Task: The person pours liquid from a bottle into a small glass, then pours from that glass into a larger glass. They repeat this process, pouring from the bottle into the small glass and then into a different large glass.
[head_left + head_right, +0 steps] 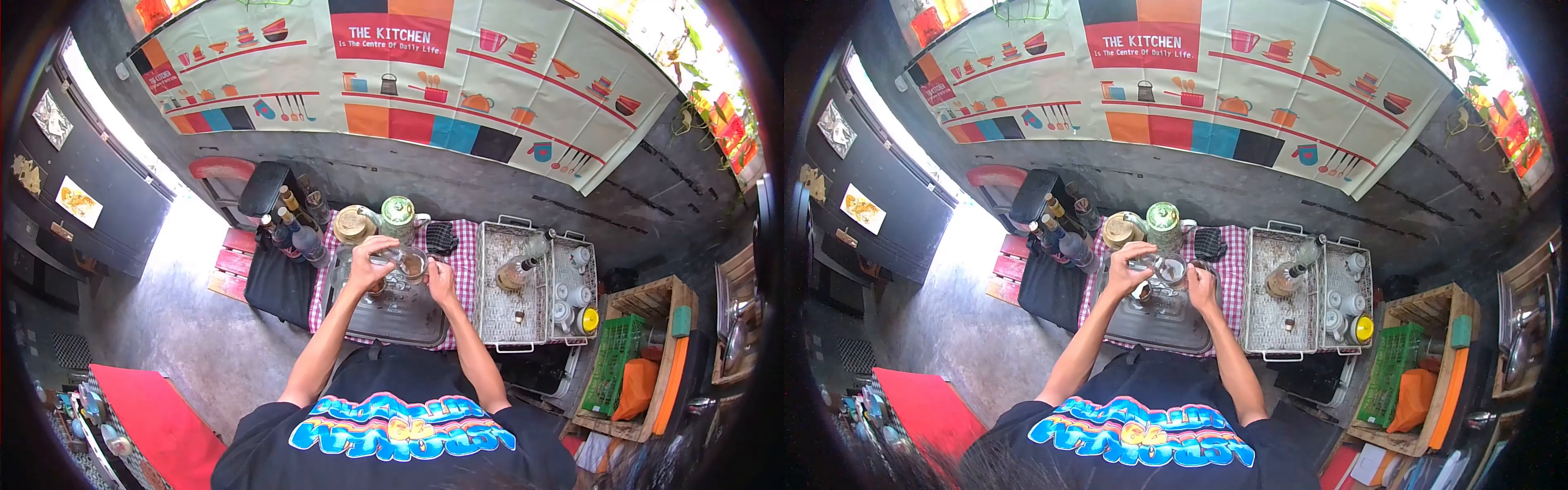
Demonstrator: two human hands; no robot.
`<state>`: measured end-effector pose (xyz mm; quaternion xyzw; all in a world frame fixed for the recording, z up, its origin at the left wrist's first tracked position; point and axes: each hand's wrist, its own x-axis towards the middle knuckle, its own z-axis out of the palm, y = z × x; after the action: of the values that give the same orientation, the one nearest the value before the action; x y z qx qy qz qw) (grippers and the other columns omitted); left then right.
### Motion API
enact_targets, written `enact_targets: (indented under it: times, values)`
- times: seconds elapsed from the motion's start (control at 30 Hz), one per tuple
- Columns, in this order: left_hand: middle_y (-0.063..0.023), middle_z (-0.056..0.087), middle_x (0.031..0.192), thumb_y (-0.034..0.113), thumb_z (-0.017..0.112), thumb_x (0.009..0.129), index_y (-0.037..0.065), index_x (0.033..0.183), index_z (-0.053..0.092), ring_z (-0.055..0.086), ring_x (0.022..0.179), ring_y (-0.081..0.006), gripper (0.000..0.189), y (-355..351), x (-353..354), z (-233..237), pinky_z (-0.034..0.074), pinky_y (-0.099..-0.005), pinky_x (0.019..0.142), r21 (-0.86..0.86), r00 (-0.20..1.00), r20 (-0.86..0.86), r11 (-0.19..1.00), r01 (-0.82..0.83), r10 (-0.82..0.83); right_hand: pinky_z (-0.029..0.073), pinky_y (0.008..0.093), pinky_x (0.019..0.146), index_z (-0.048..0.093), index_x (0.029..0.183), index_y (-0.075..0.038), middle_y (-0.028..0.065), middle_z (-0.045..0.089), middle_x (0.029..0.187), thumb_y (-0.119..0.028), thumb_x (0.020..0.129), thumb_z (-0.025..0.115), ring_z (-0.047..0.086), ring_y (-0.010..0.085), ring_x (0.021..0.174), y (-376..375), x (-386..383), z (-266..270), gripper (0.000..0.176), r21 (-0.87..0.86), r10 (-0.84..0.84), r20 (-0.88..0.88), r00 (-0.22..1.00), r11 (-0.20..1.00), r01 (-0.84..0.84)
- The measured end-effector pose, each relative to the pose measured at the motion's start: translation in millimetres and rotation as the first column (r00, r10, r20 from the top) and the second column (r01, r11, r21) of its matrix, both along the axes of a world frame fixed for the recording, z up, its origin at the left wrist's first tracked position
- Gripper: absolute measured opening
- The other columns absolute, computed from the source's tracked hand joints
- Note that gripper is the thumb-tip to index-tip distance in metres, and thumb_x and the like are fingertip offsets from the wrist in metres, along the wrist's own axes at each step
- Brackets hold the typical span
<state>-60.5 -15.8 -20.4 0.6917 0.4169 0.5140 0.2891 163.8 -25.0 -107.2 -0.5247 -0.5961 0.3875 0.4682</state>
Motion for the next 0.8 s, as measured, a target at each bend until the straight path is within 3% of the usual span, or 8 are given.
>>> enact_targets:
  times: [0.8]
  values:
    - [-0.0111, 0.074, 0.111, 0.003, 0.073, 0.062, 0.004, 0.105, 0.076, 0.066, 0.11, -0.0265, 0.042, -3.6, -3.0, 2.4, 0.049, -0.0382, 0.101, 0.009, 1.0, 0.005, 1.0, 0.025, -0.025, 0.04, 0.0283, 0.05, 0.06, 0.068, -0.003, 0.0014, 0.056, 0.058, -0.036, 0.107, 0.045, 0.052, 0.0093, 0.053, -5.3, -0.9, 3.4, 0.052, -0.001, 0.008, 0.002, 1.0, 1.0, -0.008]
